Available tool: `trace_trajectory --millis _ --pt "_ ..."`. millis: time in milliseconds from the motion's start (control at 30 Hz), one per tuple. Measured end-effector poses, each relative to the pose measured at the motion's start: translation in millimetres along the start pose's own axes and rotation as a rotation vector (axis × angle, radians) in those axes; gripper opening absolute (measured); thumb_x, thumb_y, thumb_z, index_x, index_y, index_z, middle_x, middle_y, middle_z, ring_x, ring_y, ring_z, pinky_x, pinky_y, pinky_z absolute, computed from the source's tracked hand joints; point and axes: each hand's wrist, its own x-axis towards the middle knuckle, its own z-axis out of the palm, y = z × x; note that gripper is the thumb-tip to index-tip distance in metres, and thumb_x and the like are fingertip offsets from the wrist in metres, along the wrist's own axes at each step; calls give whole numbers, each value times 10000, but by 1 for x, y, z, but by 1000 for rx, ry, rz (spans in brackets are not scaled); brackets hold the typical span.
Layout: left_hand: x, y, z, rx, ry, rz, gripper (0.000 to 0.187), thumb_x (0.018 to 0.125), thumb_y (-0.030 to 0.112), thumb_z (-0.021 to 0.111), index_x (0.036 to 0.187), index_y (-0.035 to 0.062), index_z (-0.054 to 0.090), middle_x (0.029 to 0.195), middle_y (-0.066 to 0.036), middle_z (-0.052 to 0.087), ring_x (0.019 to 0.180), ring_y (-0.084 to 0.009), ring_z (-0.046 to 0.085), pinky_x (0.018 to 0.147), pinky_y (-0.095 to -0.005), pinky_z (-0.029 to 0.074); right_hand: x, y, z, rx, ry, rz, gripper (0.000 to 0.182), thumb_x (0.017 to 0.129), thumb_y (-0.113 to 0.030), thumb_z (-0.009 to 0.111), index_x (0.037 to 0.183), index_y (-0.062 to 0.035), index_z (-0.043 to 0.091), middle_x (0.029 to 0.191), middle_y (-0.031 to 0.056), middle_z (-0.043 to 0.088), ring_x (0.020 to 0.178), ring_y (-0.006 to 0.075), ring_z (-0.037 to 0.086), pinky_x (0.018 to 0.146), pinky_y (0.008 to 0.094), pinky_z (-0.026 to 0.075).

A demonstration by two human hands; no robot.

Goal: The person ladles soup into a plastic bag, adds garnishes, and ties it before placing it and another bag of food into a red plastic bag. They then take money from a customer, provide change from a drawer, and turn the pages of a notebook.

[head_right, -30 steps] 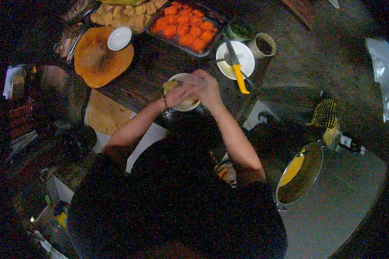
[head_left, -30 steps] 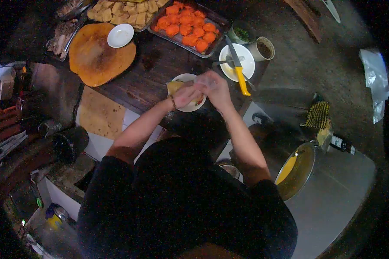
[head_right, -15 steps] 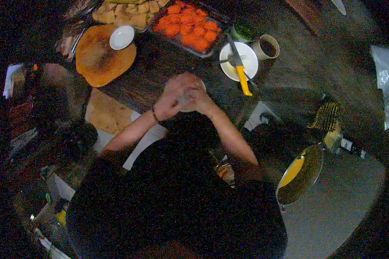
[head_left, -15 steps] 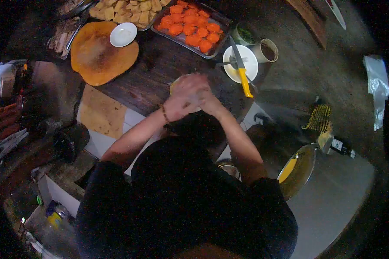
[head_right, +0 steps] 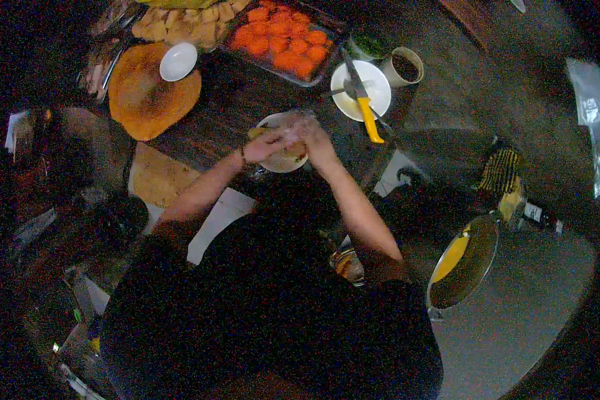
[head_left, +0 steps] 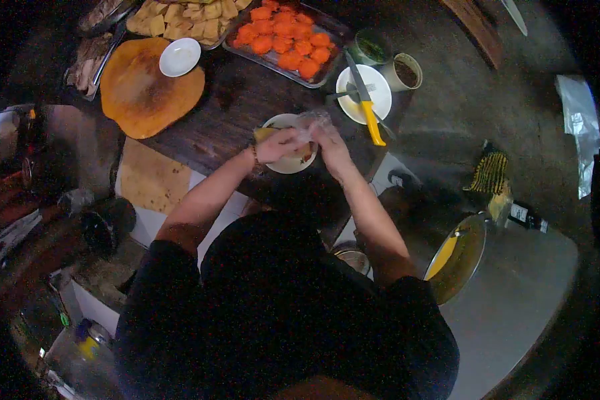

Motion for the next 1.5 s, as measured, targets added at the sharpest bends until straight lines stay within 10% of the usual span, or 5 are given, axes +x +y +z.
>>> trace_trajectory --millis 267,567,933,1267,1500 --pt "-11 10 -19 417 49 339 164 848 221 511 907 97 601 994 -43 588 1073 -187 489 920 -353 360 22 39 -27 870 -190 617 142 846 -219 553 811 -83 572 631 -7 503 468 59 382 397 197 244" --pt "-25 34 -3 1387 -226 618 228 740 177 552 953 153 629 1054 3 578 1132 -164 451 988 -395 287 87 -18 28 -869 -990 -69 229 711 -247 627 730 -19 634 601 54 590 537 122 523 465 289 421" --pt "-37 34 59 -812 726 -276 499 896 444 363 947 30 636 917 -27 634 821 -160 584 714 -268 459 -48 20 43 311 -148 631 394 802 -446 569 932 -75 558 633 17 555 515 92 515 416 187 338" --pt "-80 78 -6 571 327 228 390 854 305 361 987 70 643 1046 -91 596 1005 -230 467 865 -352 307 -33 -39 -5 -716 -286 -676 149 782 -168 575 920 -112 583 806 91 616 712 275 607 585 363 475" --pt "-99 107 -23 330 236 260 401 825 280 359 1025 24 596 1030 -109 572 956 -242 454 880 -325 317 -20 -100 2 -695 -565 -850 346 668 -205 674 926 -81 479 899 104 519 881 316 536 737 405 439"
